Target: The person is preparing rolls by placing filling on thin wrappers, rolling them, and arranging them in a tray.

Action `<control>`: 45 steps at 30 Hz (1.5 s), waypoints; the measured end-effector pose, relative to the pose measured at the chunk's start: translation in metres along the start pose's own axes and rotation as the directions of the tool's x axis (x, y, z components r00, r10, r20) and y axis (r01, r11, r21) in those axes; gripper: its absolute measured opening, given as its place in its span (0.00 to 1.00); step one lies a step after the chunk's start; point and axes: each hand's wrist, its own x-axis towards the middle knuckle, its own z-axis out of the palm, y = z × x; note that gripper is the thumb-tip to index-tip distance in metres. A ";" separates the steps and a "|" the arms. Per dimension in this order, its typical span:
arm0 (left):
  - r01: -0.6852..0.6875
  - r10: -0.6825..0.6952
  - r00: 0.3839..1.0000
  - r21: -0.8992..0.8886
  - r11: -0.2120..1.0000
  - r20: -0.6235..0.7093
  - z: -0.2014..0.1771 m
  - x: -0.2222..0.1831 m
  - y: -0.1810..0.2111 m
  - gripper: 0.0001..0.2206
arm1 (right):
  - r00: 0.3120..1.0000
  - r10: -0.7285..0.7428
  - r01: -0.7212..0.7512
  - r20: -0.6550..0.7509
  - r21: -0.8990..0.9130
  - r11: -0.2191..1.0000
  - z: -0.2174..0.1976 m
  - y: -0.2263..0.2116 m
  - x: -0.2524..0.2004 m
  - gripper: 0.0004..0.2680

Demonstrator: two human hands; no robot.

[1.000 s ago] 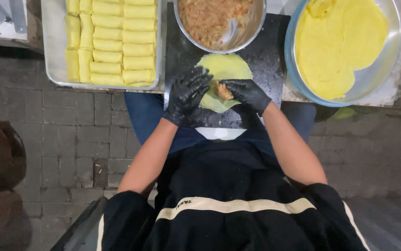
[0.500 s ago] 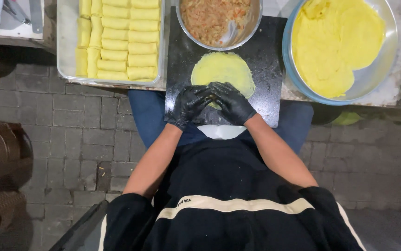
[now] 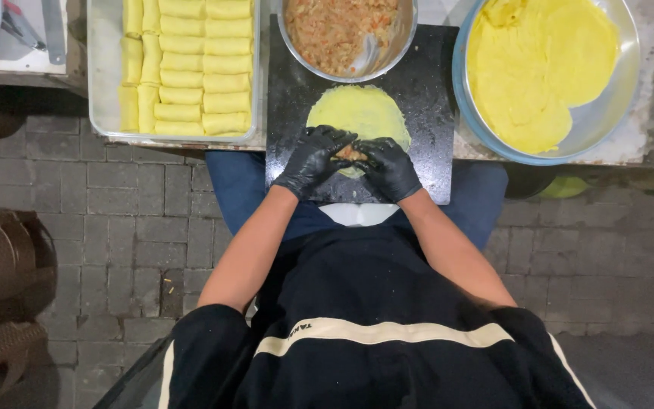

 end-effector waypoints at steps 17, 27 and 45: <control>0.328 -0.345 0.939 -0.291 0.899 -0.006 0.005 -0.014 0.010 0.25 | 0.991 0.107 -0.110 -0.085 -0.030 0.993 -0.011 0.002 -0.011 0.09; 0.487 -0.502 0.864 -0.323 0.812 0.041 -0.079 0.028 0.067 0.27 | 0.994 0.105 -0.106 -0.043 -0.025 0.994 -0.003 0.010 -0.021 0.12; 0.106 -0.118 0.984 -0.092 0.990 -0.135 0.018 -0.023 -0.015 0.24 | 0.602 0.761 -0.524 0.242 0.839 0.147 -0.056 0.016 0.022 0.07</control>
